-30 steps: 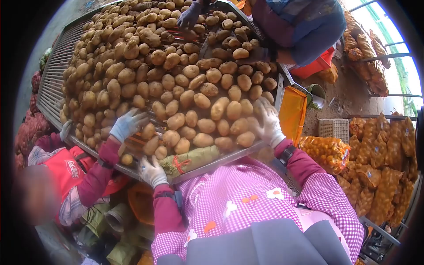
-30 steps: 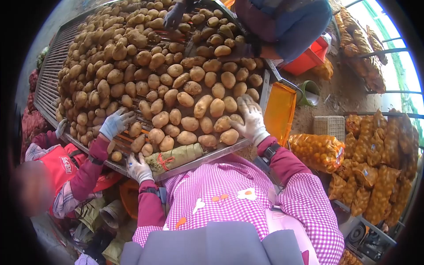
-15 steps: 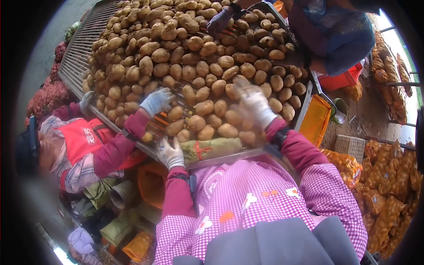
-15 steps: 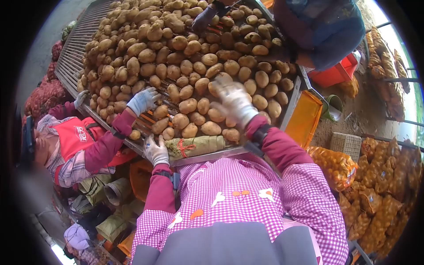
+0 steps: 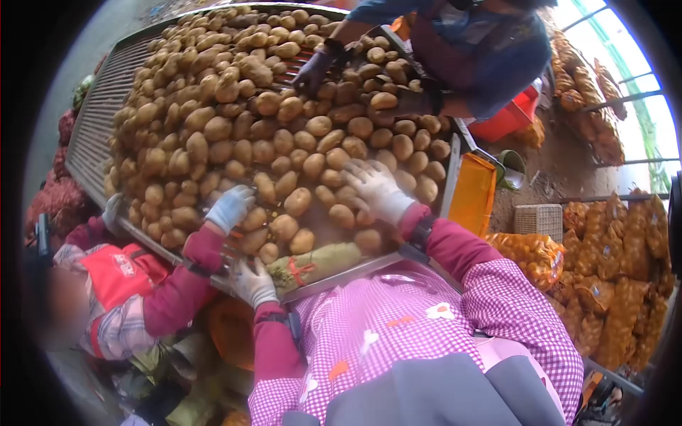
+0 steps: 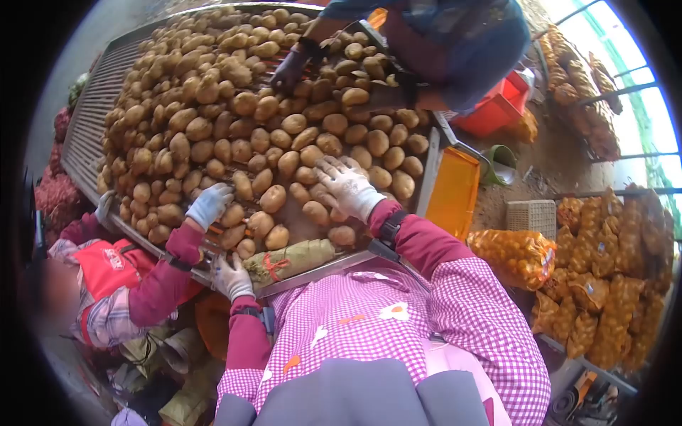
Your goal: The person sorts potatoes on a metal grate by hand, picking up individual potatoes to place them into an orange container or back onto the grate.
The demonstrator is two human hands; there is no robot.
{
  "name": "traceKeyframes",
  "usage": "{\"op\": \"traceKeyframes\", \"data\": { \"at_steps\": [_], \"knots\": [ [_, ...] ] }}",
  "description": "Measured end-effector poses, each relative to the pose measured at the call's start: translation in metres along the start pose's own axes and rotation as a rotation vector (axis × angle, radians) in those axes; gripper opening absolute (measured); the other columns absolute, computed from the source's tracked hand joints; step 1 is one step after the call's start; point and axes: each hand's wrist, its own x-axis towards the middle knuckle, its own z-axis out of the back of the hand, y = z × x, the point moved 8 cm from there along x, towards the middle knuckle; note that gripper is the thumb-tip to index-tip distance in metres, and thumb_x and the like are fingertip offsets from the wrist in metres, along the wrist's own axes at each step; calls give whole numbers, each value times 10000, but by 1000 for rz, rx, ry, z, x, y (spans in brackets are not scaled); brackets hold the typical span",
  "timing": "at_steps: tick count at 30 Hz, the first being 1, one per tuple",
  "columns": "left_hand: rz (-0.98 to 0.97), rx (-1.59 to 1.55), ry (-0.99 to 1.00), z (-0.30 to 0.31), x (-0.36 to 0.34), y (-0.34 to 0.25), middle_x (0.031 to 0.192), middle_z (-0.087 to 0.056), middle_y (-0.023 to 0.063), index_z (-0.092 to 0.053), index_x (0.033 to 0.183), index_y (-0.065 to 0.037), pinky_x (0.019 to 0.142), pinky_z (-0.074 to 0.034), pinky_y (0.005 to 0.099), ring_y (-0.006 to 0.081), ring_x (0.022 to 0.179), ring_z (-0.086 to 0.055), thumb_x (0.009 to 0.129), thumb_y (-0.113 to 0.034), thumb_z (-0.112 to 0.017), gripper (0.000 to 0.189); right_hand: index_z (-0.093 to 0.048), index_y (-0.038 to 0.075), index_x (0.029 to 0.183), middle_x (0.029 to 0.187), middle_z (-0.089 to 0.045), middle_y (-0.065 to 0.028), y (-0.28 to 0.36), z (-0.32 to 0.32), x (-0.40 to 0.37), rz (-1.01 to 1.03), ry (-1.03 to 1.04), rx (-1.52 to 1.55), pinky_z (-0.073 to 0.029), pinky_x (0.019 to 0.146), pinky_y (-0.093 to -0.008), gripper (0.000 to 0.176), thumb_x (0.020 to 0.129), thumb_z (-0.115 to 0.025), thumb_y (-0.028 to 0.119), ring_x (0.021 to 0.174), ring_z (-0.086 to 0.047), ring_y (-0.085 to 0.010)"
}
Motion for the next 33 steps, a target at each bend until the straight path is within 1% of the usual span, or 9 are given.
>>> {"op": "traceKeyframes", "data": {
  "at_steps": [7,11,15,16,17,22,25,30,33],
  "knots": [
    [-22,55,29,2,0,-8,1360,-658,173,-689,1255,-55,1150,-375,506,368,1329,-549,980,-415,-654,454,-410,7,1562,1599,-434,-251,-103,33,-89,-559,-174,-111,-234,1268,-530,819,935,-692,450,1525,-347,-419],
    [-17,36,35,-2,0,-3,1352,-661,171,-688,1252,-53,1136,-387,503,368,1325,-549,981,-405,-657,446,-487,27,1515,1599,-451,-198,-32,21,-122,-71,111,61,-295,1255,-510,799,870,-769,404,1538,-351,-378],
    [1,53,60,13,-3,-19,1350,-662,173,-690,1248,-51,1128,-394,501,370,1319,-553,985,-398,-654,437,-638,31,1285,1290,-668,-204,-109,83,-133,-482,-355,181,-502,1018,-487,513,864,-777,289,1166,-636,-423],
    [-26,80,7,16,-4,-20,1311,-681,165,-700,1219,-47,1101,-417,494,363,1282,-578,984,-401,-659,427,-644,27,1283,1251,-669,-232,-157,59,-170,-727,-573,-101,-523,986,-478,482,908,-753,309,1139,-644,-425],
    [-56,104,-49,17,-4,-21,1271,-700,157,-709,1189,-43,1074,-440,486,355,1245,-602,982,-405,-665,420,-630,27,1334,1292,-648,-248,-181,56,-187,-1004,-490,-45,-525,977,-491,521,930,-745,336,1162,-641,-427],
    [-37,109,-12,8,-5,-16,1315,-679,163,-701,1201,-35,1099,-421,488,365,1282,-579,990,-412,-642,436,-568,29,1433,1421,-576,-255,-170,16,-224,-1231,-322,164,-481,1058,-496,674,903,-763,398,1245,-611,-415],
    [-8,105,36,10,-4,-14,1358,-663,165,-695,1216,-31,1127,-400,492,373,1320,-557,997,-418,-625,450,-533,45,1477,1443,-562,-230,-105,42,-190,-748,-369,-130,-389,1156,-520,740,889,-766,429,1341,-552,-393],
    [-3,87,21,9,-3,-18,1319,-680,153,-702,1191,-47,1111,-410,496,360,1308,-564,999,-423,-624,429,-469,157,1563,1677,-346,-169,3,9,-145,24,254,52,-174,1285,-554,847,834,-785,451,1599,-231,-345],
    [4,85,31,8,-3,-16,1293,-691,164,-707,1198,-59,1096,-421,493,357,1291,-576,998,-424,-623,425,-491,159,1544,1649,-386,-160,-52,11,-127,-184,52,-148,-217,1263,-570,814,841,-785,445,1581,-268,-353]
  ]
}}
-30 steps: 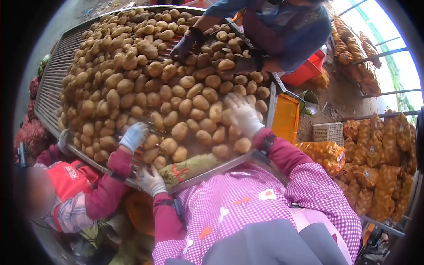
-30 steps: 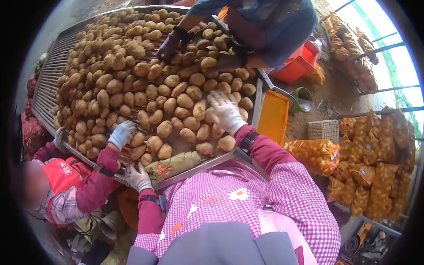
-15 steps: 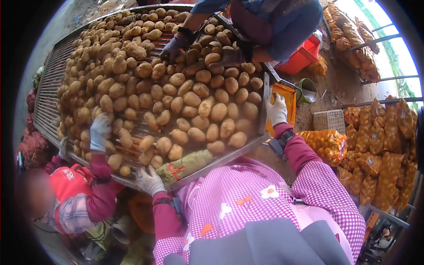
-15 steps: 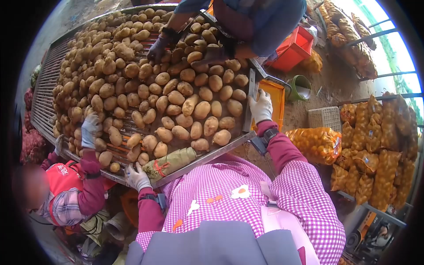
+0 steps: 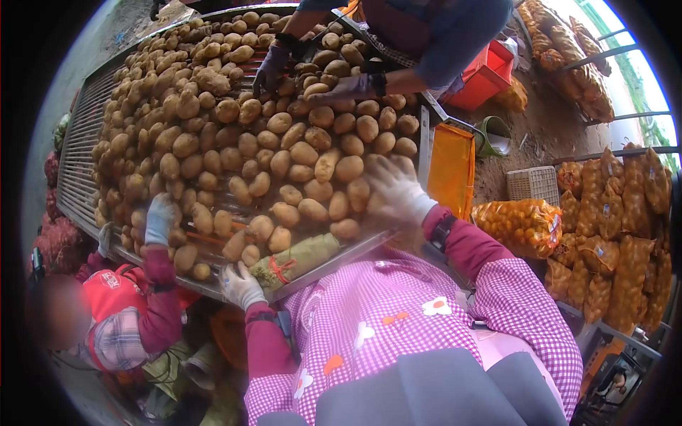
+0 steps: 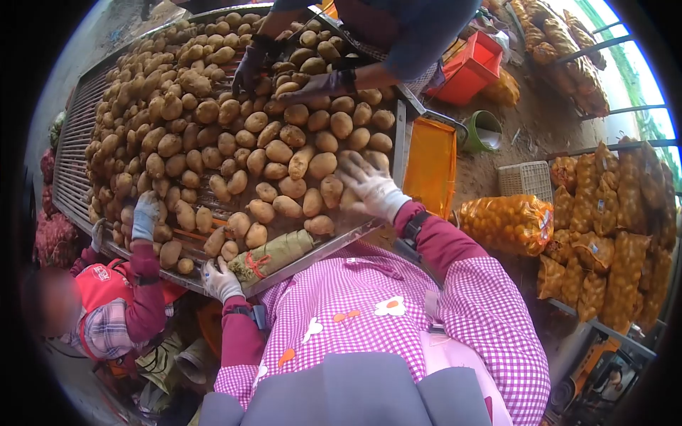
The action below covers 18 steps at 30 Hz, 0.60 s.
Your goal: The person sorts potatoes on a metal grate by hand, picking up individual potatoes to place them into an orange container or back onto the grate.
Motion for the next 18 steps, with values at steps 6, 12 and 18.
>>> {"op": "traceKeyframes", "data": {
  "at_steps": [6,12,18],
  "knots": [
    [-23,12,-58,7,-4,-4,1237,-705,172,-715,1159,-30,1052,-459,476,369,1204,-615,993,-413,-639,425,-530,87,1485,1491,-531,-228,-128,17,-43,-938,-514,225,-478,1059,-487,743,863,-803,389,1276,-580,-446],
    [-15,8,-7,0,0,0,1301,-689,175,-706,1208,-36,1105,-427,484,376,1289,-578,989,-414,-639,442,-701,-14,1240,1101,-752,-257,-154,-44,-75,-1173,-304,571,-539,961,-416,597,940,-732,500,1072,-720,-385],
    [39,-142,-300,19,-2,11,1432,-586,198,-673,1236,-36,1126,-407,483,369,1297,-574,959,-327,-714,404,-713,6,1147,1100,-742,-273,-160,-38,-53,-1078,-185,497,-540,952,-484,465,958,-677,429,1088,-707,-434]
  ]
}}
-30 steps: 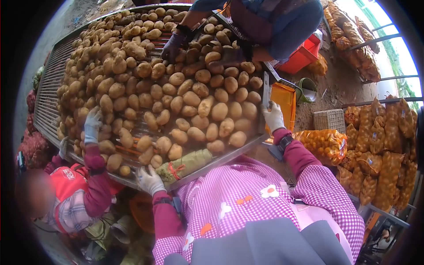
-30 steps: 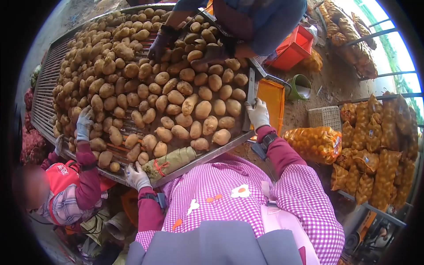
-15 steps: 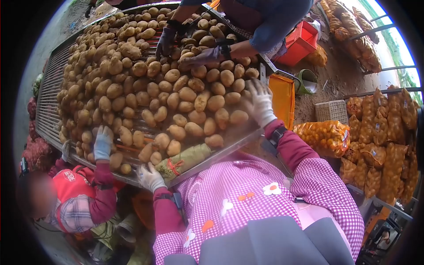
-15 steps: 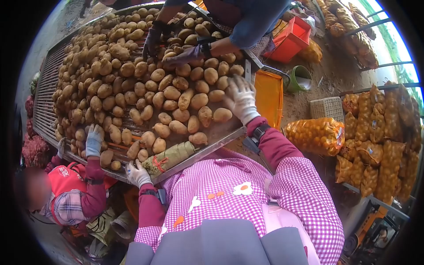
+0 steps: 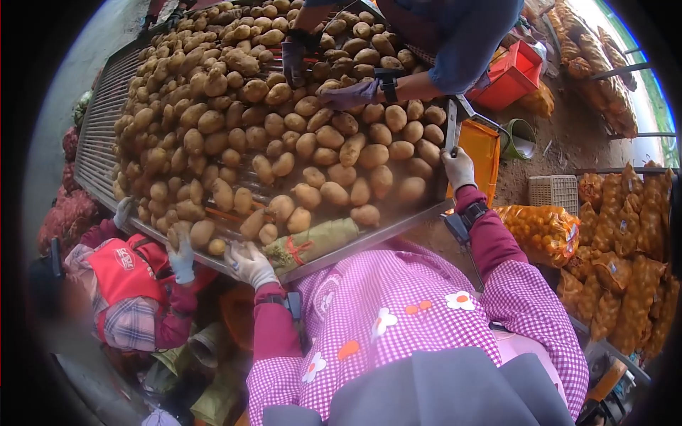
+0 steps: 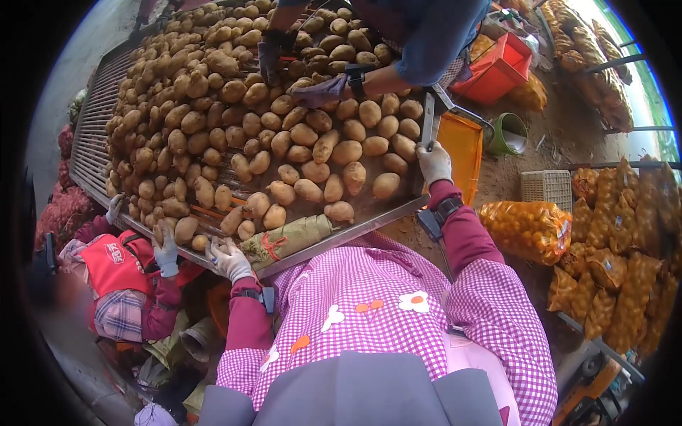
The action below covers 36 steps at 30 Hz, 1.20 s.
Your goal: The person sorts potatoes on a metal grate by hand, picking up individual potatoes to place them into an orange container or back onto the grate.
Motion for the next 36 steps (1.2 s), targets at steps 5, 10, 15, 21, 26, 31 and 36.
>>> {"op": "traceKeyframes", "data": {
  "at_steps": [5,10,15,21,26,31,36],
  "knots": [
    [-380,-261,128,41,-3,-133,1276,-655,212,-625,1318,-45,1010,-508,464,378,1101,-676,900,-300,-791,517,-678,-25,1178,1131,-726,-303,15,2,3,38,68,-95,-540,983,-484,453,876,-681,312,1131,-695,-442],
    [-740,-83,899,-18,-90,-253,1195,-693,182,-591,1367,-54,937,-516,475,353,1091,-679,811,-362,-843,684,-696,-25,1149,1079,-738,-285,-1,-6,7,16,60,19,-557,934,-468,433,826,-719,263,1067,-720,-415],
    [-989,-15,761,-62,-137,-275,1051,-659,131,-602,1301,-171,801,-549,464,329,917,-694,783,-298,-803,570,-710,-23,1121,975,-754,-147,-22,-10,8,-55,234,433,-574,781,-364,334,870,-730,196,879,-731,-258],
    [-838,-79,1023,-86,-125,-302,1093,-708,199,-543,1378,-165,839,-568,492,380,996,-728,849,-368,-798,622,-618,-33,1304,1038,-727,-67,-66,32,-17,-125,368,1089,-591,783,-321,386,961,-655,141,867,-712,-164],
    [-850,-61,1035,-88,-131,-322,1065,-734,186,-545,1391,-157,857,-576,468,365,1011,-733,850,-404,-786,642,-588,-26,1335,1143,-712,-117,-75,75,-87,-127,413,1279,-592,874,-335,424,946,-606,141,986,-713,-208],
    [-940,111,925,-102,-165,-337,1029,-736,181,-618,1241,-153,812,-602,440,348,943,-753,814,-364,-812,515,-587,-34,1364,1162,-706,-107,-99,76,-119,-137,454,1229,-575,901,-314,485,906,-596,126,1003,-705,-206],
    [-599,-304,1205,-83,-128,-330,1109,-762,183,-650,1280,-86,904,-574,390,302,1014,-758,887,-341,-780,486,-605,-62,1373,1175,-698,-84,8,92,-134,135,589,739,-515,1013,-329,571,823,-652,82,1091,-669,-205]
  ]
}}
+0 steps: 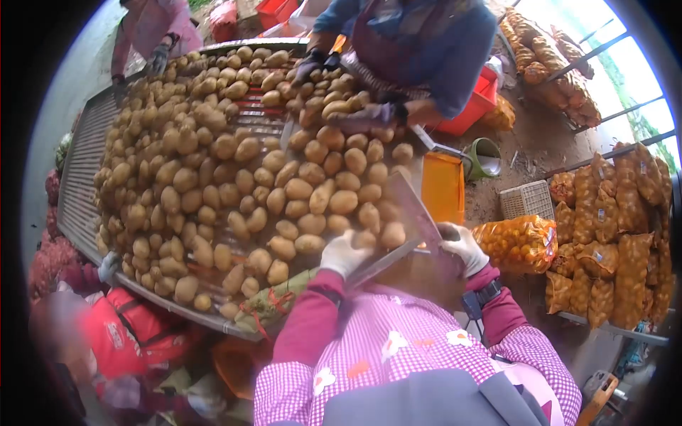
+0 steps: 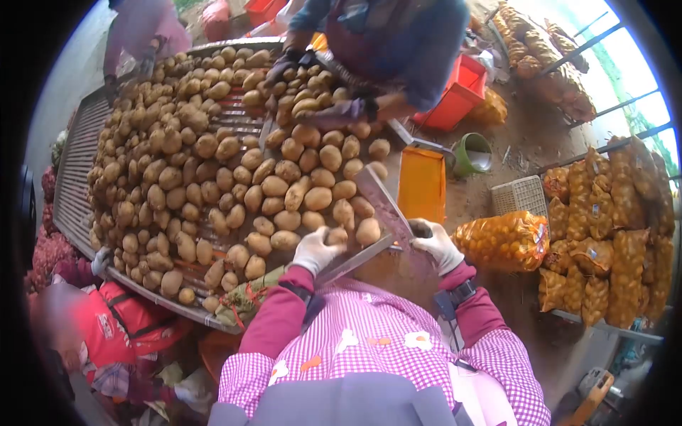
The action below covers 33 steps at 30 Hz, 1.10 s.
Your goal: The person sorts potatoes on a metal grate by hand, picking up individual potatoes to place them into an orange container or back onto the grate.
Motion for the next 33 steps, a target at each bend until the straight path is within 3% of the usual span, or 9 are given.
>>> {"op": "traceKeyframes", "data": {
  "at_steps": [6,12,15,19,22,25,28,30,33],
  "knots": [
    [181,-1236,-335,35,-55,117,1065,-739,133,-626,1242,-7,728,-639,340,232,851,-751,964,-78,-706,298,-699,11,1258,1151,-676,-200,38,-86,10,219,221,-742,-537,983,-410,465,799,-648,63,1081,-675,-389],
    [156,-1510,-702,70,-122,187,1054,-691,122,-564,1326,0,732,-637,336,232,831,-726,961,-80,-704,399,-708,63,1176,1068,-653,-149,21,-179,23,505,306,-1046,-527,880,-477,386,793,-680,108,1016,-660,-366],
    [196,-1589,-736,75,-152,184,1045,-680,123,-572,1290,9,689,-631,325,223,800,-719,954,-57,-682,359,-697,47,1177,1085,-654,-159,2,-201,38,475,287,-1113,-533,891,-475,383,800,-675,113,1022,-662,-366],
    [324,-1149,-469,50,-153,204,1031,-684,106,-587,1257,-8,620,-612,309,211,727,-710,936,-65,-694,344,-692,41,1183,1110,-655,-172,4,-186,40,415,218,-1093,-531,939,-475,388,801,-673,102,1056,-659,-379],
    [182,-473,-523,60,-157,189,1018,-720,180,-582,1213,10,803,-568,425,320,909,-723,897,-156,-777,406,-683,43,1193,1122,-656,-164,-1,-172,44,440,208,-1164,-524,935,-483,398,797,-673,88,1064,-655,-377],
    [320,-374,-442,56,-161,179,1054,-714,240,-585,1189,5,909,-530,466,402,1001,-698,863,-196,-813,445,-673,53,1214,1143,-654,-150,-1,-185,51,507,307,-1248,-511,915,-476,416,798,-664,71,1065,-653,-360],
    [327,-326,-590,71,-178,176,1054,-709,262,-592,1185,-15,903,-535,475,450,992,-684,854,-211,-818,445,-671,48,1201,1145,-652,-148,-20,-225,68,590,390,-1247,-504,927,-476,403,798,-657,62,1072,-654,-362],
    [333,-529,-569,65,-183,202,1025,-719,171,-582,1187,11,805,-573,410,288,955,-731,899,-132,-776,376,-666,36,1206,1146,-652,-152,-29,-246,72,617,375,-1186,-501,941,-474,410,797,-648,55,1085,-654,-357],
    [378,-882,-454,52,-186,224,1109,-676,102,-581,1281,-31,712,-632,336,223,996,-707,947,-15,-660,344,-676,61,1252,1156,-655,-147,-41,-260,79,575,400,-1112,-514,949,-464,401,855,-638,99,1106,-657,-351]
  ]
}}
